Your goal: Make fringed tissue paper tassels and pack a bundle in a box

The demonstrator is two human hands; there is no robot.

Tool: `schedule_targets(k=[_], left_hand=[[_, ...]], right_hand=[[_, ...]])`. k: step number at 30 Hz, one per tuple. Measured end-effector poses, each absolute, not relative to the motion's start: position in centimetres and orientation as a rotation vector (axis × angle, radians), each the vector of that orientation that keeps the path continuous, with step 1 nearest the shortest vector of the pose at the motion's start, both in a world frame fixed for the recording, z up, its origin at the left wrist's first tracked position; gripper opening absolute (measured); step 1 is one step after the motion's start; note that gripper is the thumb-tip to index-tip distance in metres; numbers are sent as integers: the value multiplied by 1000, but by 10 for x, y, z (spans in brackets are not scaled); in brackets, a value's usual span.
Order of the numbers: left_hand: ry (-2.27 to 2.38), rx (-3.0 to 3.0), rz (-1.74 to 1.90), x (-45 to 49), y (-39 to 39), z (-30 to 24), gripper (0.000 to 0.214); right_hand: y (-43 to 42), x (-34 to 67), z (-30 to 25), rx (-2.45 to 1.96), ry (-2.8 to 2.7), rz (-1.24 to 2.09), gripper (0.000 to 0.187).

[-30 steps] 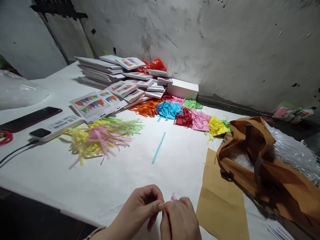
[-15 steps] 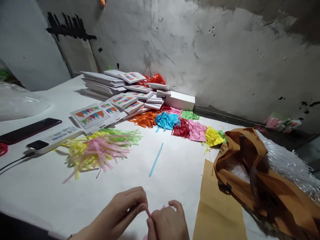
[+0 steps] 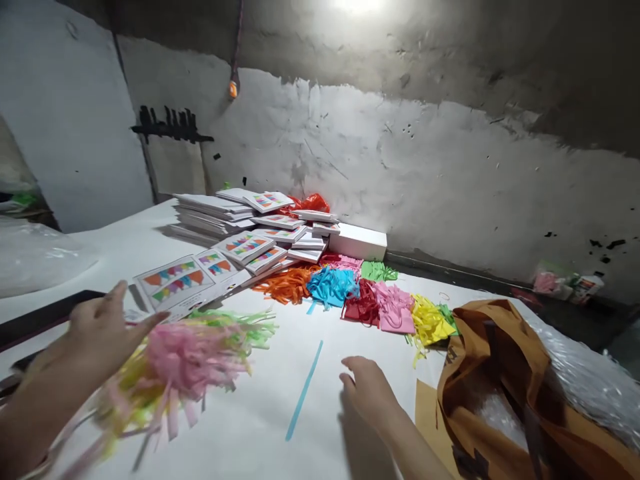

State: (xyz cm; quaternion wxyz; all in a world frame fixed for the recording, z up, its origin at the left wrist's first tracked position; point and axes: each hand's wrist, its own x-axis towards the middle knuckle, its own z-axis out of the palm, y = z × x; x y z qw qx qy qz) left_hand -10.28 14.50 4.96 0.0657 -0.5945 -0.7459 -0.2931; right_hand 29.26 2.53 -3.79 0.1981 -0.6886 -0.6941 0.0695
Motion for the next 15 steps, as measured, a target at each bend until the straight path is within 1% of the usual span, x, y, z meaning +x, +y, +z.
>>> schedule_targets(k=[1, 2, 4, 6, 8, 11, 15], left_hand=[[-2242, -1904, -885, -87, 149, 48, 66], [-2189, -2061, -877, -68, 152, 45, 64], [-1981, -2492, -768, -23, 159, 39, 53], [-1718, -2930, -541, 26, 170, 30, 43], [-1545, -3107, -458, 71, 186, 19, 30], [-1482, -3200, -361, 124, 216, -4, 21], [-1474, -3275, -284, 168, 249, -37, 26]], right_hand=[[50, 295, -34, -1957, -1939, 180, 24], [75, 296, -32, -1997, -1933, 163, 23], [125, 298, -29, -2120, -1897, 116, 27], [169, 298, -29, -2278, -1837, 67, 32], [201, 299, -31, -2420, -1794, 44, 34], [222, 302, -37, -2559, -1807, 56, 34], [205, 318, -50, -2612, -1886, -16, 30]])
